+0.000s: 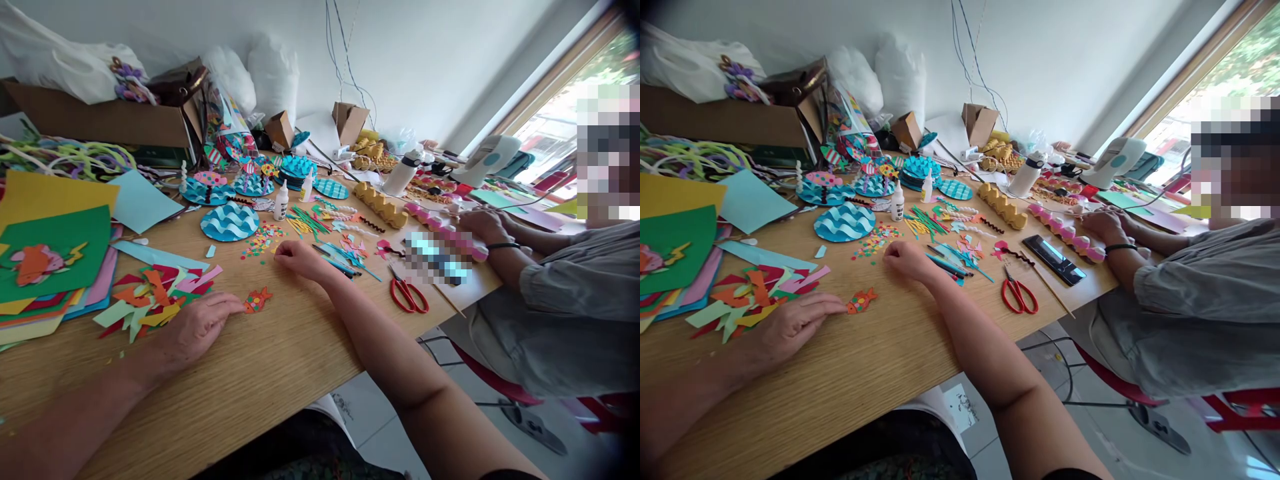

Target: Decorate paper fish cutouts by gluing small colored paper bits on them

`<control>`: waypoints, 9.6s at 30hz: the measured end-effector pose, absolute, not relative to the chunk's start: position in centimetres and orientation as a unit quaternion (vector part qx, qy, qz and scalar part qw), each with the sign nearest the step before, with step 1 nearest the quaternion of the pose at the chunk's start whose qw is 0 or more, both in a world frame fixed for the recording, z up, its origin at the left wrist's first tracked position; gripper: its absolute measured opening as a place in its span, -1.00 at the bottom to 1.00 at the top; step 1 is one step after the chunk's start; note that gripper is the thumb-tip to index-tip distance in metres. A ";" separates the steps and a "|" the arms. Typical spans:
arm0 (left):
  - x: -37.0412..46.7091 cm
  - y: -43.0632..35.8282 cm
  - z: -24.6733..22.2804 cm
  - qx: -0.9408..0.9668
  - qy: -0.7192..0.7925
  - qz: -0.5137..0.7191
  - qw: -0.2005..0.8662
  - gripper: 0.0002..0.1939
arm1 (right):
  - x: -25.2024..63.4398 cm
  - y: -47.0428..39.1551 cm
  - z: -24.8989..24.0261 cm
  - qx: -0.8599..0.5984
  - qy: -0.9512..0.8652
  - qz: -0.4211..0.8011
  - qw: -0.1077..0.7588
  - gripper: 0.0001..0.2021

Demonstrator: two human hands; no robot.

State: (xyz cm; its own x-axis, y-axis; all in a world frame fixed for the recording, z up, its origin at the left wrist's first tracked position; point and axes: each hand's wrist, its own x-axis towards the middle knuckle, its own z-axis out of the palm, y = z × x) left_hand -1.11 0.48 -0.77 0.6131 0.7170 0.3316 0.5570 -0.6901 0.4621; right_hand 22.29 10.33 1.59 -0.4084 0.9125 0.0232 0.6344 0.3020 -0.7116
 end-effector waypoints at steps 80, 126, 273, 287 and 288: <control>2.3 7.8 1.5 0.911 0.335 0.233 -0.064 -0.72 | 20.8 8.0 3.2 -0.444 -0.561 0.663 0.221 -0.79; 3.2 7.4 1.3 0.759 0.492 0.272 0.329 -0.77 | 20.2 8.0 2.1 -0.432 -0.711 0.493 0.256 -0.94; 0.3 -0.4 -0.6 0.917 0.337 0.206 -0.048 -0.65 | 21.1 4.3 0.8 -0.327 -0.897 0.213 0.209 -0.79; 0.3 -0.5 -0.9 0.919 0.318 0.217 -0.083 -0.65 | 21.1 4.3 0.6 -0.321 -0.920 0.150 0.165 -0.79; 0.3 -0.5 -0.8 0.920 0.317 0.216 -0.086 -0.65 | 21.1 4.3 0.7 -0.321 -0.921 0.149 0.162 -0.79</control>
State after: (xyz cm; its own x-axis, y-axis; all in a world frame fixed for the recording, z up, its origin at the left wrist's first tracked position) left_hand 0.29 -0.47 -0.84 0.7057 0.5459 0.4517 0.6200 -0.7843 -0.0207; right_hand 21.08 4.28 0.69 -0.7410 0.6400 0.2031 0.5433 0.7493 -0.3788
